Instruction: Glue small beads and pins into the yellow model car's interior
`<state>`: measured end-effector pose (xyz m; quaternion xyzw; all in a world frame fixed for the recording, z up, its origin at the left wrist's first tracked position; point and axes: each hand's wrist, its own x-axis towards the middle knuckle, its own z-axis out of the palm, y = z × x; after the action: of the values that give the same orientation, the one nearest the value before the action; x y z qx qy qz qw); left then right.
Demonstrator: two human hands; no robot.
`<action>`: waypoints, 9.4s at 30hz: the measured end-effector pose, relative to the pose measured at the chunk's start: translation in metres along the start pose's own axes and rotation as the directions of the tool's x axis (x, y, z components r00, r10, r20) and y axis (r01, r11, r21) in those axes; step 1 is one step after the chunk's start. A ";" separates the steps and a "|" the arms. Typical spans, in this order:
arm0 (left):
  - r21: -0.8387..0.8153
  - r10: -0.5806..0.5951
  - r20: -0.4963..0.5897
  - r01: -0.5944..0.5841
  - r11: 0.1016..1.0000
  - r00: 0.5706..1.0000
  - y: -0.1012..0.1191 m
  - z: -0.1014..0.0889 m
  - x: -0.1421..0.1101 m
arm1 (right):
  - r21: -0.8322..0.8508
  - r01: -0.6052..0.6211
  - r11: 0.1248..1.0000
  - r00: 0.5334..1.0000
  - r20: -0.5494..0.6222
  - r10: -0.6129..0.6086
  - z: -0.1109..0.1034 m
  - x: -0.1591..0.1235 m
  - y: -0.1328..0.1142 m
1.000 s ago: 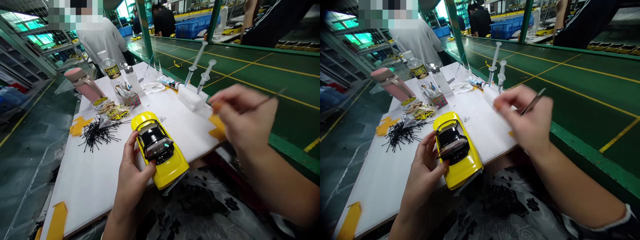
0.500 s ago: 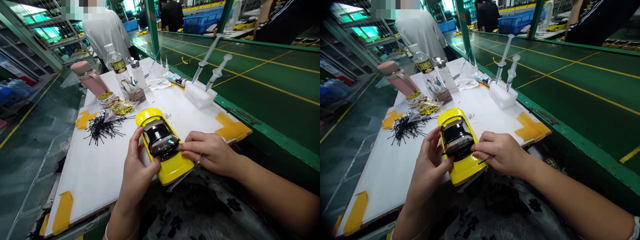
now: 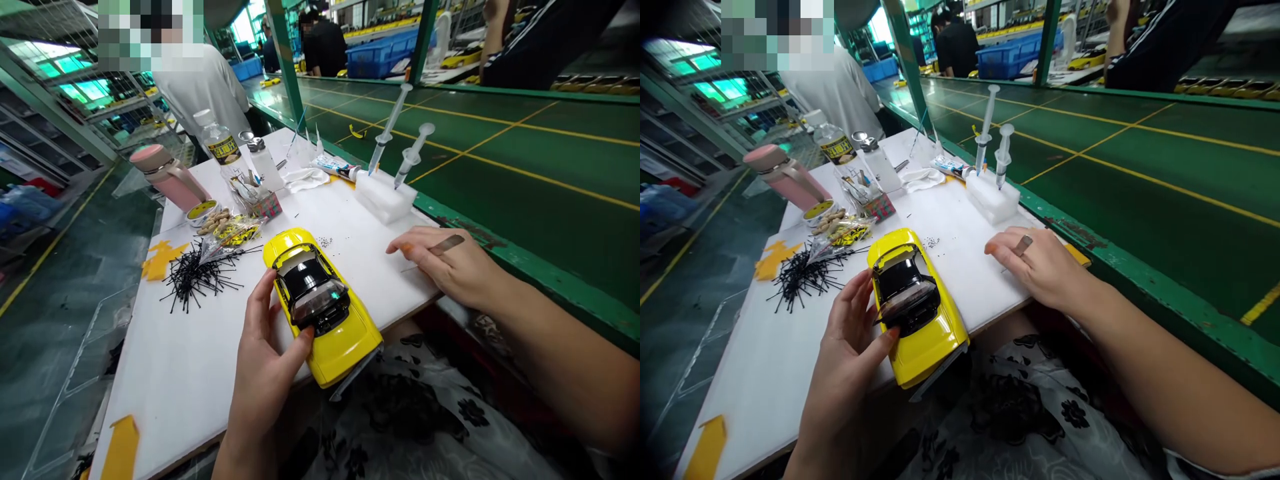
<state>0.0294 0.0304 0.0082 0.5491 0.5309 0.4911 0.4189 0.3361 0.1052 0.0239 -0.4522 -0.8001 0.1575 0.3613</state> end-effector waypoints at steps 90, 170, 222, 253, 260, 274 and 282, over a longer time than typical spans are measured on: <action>-0.140 0.020 -0.138 -0.039 0.989 0.990 -0.001 -0.006 -0.007 | 0.298 -0.205 0.932 0.973 0.166 0.161 0.049 0.097 0.005; -0.181 -0.046 -0.170 0.015 0.983 0.984 0.004 0.000 -0.008 | 0.217 -0.337 0.916 0.927 0.244 0.284 0.045 0.030 -0.030; -0.160 -0.049 -0.185 0.019 0.987 0.982 0.007 0.004 -0.011 | 0.182 -0.310 0.933 0.930 0.261 0.258 0.057 0.033 -0.036; -0.161 -0.051 -0.181 0.022 0.987 0.982 0.009 0.004 -0.009 | 0.260 -0.305 0.916 0.942 0.220 0.252 0.057 0.032 -0.038; -0.167 -0.058 -0.173 0.029 0.986 0.983 0.007 0.004 -0.009 | 0.293 -0.284 0.913 0.949 0.224 0.223 0.058 0.032 -0.037; -0.166 -0.021 -0.132 -0.001 0.986 0.991 -0.007 -0.007 -0.007 | 0.600 -0.314 0.735 0.923 0.010 0.386 0.048 0.028 -0.025; -0.202 0.045 0.004 -0.043 0.978 0.999 -0.038 -0.020 0.001 | -0.207 -0.171 0.963 0.985 -0.003 0.174 0.033 0.157 -0.021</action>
<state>0.0032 0.0331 -0.0254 0.5175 0.4643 0.5491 0.4638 0.2480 0.2275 0.0817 -0.5538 -0.7726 0.1077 0.2911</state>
